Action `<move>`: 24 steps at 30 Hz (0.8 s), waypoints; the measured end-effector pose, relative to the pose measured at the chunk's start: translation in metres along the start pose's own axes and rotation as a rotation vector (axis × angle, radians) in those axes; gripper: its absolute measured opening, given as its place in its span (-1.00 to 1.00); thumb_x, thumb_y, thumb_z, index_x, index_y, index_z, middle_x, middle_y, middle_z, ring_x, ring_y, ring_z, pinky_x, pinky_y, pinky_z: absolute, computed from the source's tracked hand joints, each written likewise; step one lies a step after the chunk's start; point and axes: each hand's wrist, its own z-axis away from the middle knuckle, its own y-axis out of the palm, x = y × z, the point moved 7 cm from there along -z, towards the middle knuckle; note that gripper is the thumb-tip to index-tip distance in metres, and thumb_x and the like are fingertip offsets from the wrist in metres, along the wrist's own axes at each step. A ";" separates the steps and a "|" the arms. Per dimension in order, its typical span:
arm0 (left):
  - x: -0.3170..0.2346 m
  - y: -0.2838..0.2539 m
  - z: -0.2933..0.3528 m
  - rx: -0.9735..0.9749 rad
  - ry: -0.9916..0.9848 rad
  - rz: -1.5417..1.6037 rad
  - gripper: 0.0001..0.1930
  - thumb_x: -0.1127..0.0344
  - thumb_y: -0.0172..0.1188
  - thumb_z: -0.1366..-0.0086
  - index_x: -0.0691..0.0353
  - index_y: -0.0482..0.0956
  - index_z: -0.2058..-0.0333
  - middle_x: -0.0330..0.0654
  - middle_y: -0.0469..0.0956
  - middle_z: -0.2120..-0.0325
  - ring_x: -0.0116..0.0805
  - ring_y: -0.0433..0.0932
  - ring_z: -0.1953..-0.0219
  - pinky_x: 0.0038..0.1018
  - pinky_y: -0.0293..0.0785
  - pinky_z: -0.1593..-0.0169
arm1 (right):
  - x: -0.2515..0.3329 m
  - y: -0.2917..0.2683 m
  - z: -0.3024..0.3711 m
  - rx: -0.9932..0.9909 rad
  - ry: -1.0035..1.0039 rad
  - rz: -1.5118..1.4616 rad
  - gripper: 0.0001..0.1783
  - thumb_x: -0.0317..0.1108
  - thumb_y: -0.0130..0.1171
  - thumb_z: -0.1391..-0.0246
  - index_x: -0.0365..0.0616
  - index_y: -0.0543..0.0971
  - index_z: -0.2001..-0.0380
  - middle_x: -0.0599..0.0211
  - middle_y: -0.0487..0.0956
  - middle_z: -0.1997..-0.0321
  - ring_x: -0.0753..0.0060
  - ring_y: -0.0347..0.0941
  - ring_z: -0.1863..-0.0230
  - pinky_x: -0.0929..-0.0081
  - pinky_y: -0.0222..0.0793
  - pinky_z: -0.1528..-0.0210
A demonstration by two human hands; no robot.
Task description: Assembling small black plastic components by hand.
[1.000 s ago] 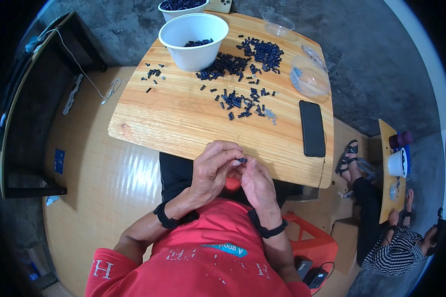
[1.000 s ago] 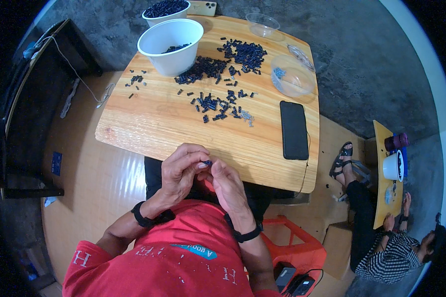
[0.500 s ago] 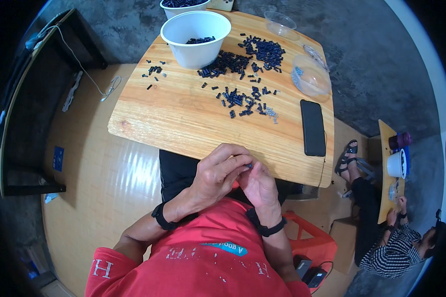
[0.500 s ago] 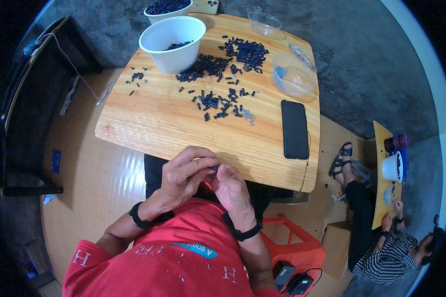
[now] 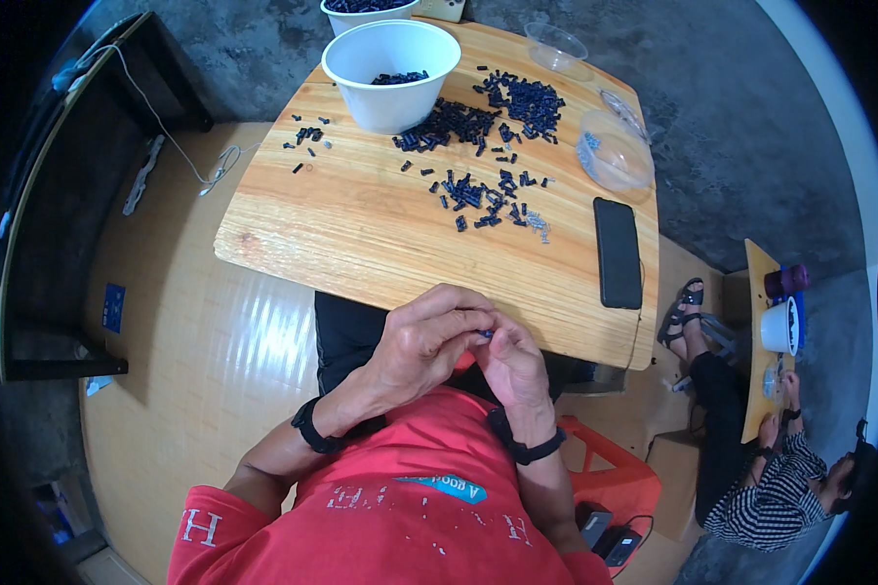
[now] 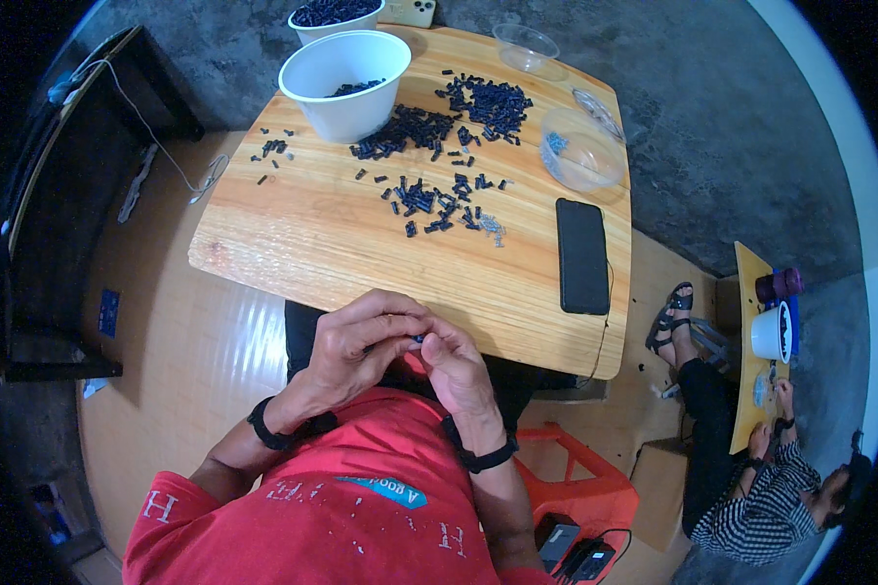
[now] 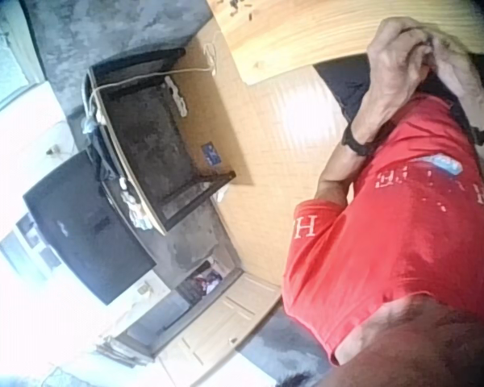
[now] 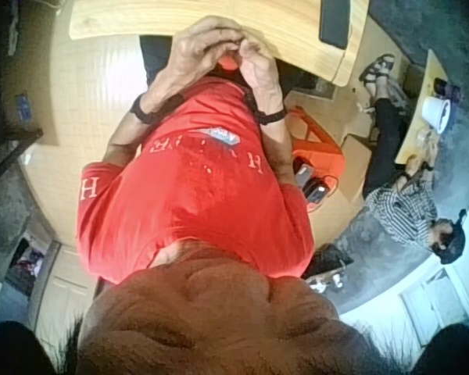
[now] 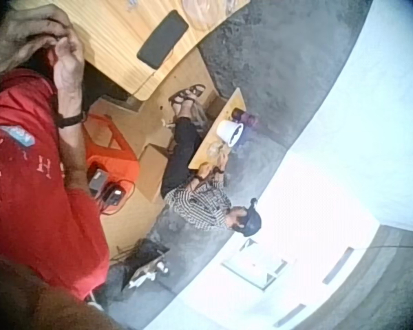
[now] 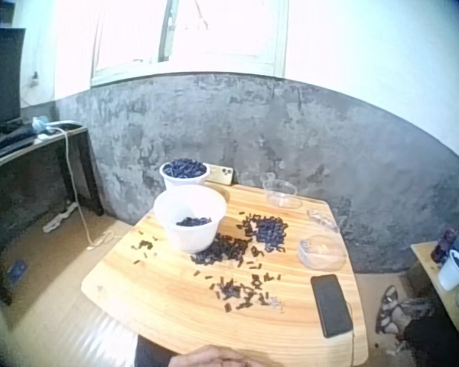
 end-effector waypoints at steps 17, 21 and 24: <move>-0.001 0.015 0.008 -0.065 0.098 -0.027 -0.73 0.69 0.18 0.09 0.37 0.58 0.32 -0.08 0.58 0.33 -0.16 0.59 0.23 -0.40 0.54 0.19 | -0.005 0.018 0.014 -0.291 -0.125 -0.035 -0.51 -0.10 0.07 -0.23 -0.25 0.40 -0.06 0.36 0.47 0.08 0.51 0.34 0.02 0.48 0.20 -0.10; -0.002 0.021 0.000 -0.019 0.011 -0.030 -0.73 0.63 0.21 0.00 0.36 0.58 0.25 -0.08 0.59 0.28 -0.18 0.59 0.19 -0.41 0.51 0.12 | 0.008 0.012 0.017 -0.281 -0.140 -0.037 -0.63 -0.25 0.04 -0.25 -0.25 0.43 -0.02 0.33 0.48 0.11 0.50 0.39 0.10 0.51 0.30 0.00; -0.015 0.002 -0.018 -0.160 0.028 -0.030 -0.68 0.59 0.25 -0.03 0.33 0.57 0.17 -0.07 0.59 0.23 -0.18 0.58 0.15 -0.43 0.48 0.07 | 0.046 0.004 0.038 -0.423 -0.302 0.216 -0.73 -0.42 0.04 -0.23 -0.23 0.46 0.02 0.30 0.50 0.19 0.52 0.43 0.26 0.59 0.36 0.27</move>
